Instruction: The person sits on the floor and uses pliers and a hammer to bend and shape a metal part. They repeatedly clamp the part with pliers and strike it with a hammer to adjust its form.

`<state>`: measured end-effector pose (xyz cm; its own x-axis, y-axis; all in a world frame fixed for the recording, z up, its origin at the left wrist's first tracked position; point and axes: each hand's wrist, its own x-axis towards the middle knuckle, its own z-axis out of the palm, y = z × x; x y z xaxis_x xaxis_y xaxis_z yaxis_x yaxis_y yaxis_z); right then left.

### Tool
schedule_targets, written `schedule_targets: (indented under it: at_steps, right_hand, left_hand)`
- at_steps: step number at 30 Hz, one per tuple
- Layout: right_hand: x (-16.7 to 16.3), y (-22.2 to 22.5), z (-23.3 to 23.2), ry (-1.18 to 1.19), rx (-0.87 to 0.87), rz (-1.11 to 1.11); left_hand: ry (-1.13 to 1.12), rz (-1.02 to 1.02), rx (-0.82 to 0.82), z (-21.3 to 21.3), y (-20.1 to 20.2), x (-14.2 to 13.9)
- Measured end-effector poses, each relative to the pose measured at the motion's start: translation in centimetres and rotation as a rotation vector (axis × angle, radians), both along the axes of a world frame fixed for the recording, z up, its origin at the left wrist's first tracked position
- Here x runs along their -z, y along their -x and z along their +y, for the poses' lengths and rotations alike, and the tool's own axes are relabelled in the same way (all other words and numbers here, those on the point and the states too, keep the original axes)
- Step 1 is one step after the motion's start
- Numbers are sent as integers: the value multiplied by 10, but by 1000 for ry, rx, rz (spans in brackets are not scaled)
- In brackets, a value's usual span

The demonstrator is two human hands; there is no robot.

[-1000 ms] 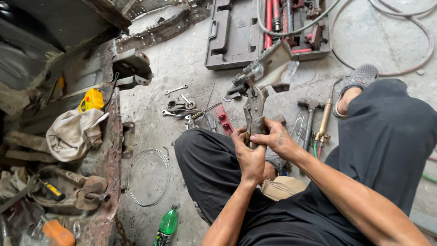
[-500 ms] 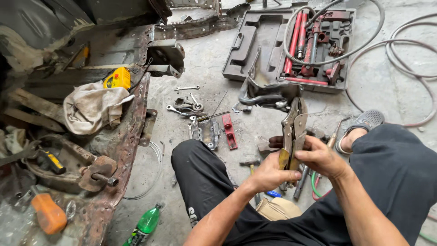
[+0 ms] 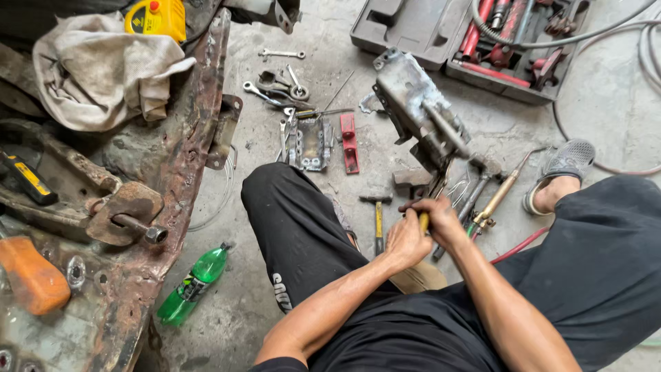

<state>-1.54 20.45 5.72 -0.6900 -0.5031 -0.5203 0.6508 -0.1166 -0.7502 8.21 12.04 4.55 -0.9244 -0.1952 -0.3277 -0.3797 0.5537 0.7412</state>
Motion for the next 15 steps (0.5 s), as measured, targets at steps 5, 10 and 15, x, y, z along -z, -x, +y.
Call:
schedule_targets:
  at_steps: [5, 10, 15]
  right_hand:
    - [5, 30, 24, -84, -222, -279]
    - [9, 36, 39, -93, -275, -398]
    - [27, 38, 48, -246, -264, -526]
  left_hand:
    - [-611, 140, 61, 4, -2, -4]
    - [-809, -276, 74, -5, -2, -5]
    - [-1157, -422, -26, 13, 5, 22]
